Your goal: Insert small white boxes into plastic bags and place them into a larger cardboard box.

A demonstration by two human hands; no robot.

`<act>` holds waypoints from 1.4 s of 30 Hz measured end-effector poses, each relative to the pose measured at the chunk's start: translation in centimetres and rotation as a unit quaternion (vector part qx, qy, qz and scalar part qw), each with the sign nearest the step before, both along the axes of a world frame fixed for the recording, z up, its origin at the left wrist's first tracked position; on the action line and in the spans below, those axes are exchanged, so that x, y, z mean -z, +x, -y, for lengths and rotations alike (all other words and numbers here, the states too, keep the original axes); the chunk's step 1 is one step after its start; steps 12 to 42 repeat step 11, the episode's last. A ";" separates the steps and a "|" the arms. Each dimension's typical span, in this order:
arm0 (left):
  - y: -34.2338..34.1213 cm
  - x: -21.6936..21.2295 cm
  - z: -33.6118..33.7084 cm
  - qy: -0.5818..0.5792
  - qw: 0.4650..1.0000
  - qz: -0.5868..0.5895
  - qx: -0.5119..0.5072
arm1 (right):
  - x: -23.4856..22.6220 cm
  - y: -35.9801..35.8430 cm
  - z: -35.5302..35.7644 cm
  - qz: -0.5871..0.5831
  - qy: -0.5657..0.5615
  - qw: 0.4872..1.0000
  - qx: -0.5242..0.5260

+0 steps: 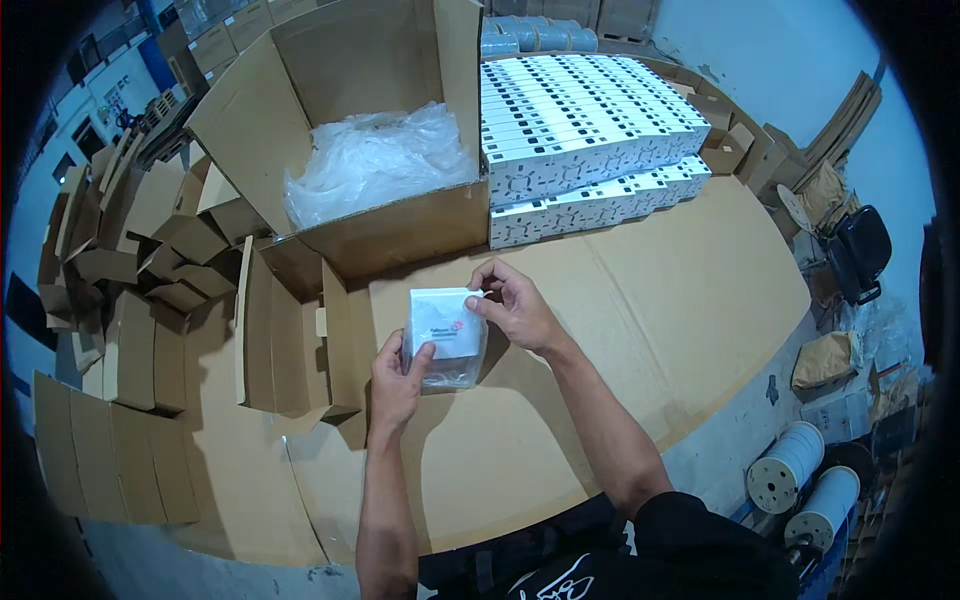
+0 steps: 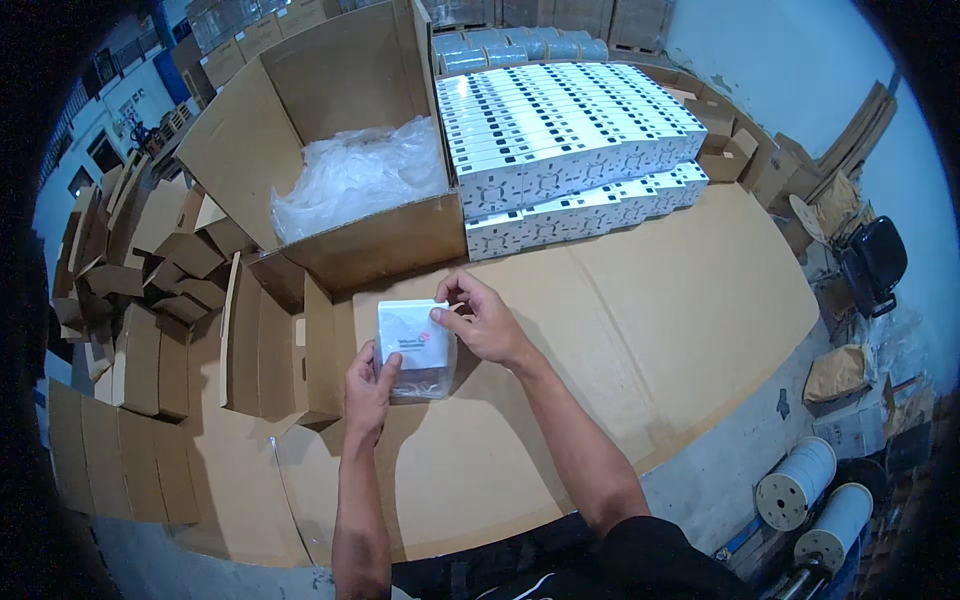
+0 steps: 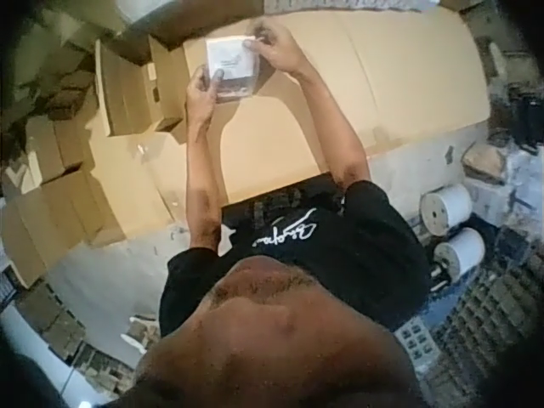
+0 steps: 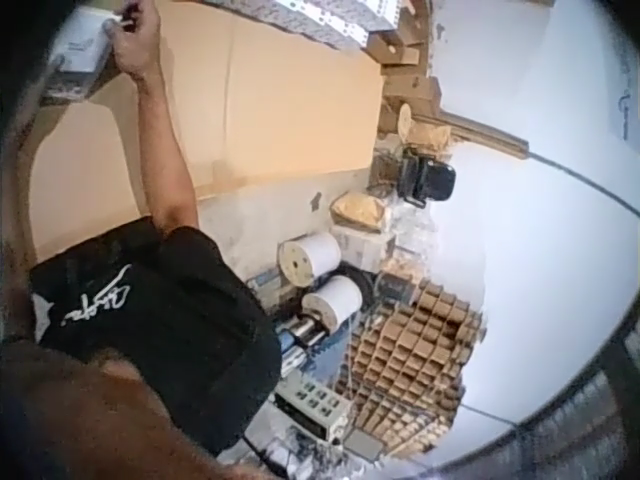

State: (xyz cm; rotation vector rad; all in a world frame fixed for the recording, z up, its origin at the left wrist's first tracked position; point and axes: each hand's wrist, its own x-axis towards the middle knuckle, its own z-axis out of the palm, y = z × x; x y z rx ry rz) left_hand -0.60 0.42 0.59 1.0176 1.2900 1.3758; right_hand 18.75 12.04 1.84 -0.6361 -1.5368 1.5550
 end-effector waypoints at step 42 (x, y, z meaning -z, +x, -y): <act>1.2 2.6 -3.8 0.060 0.988 0.113 -0.081 | 1.0 -0.7 0.1 0.115 -0.112 0.986 -0.038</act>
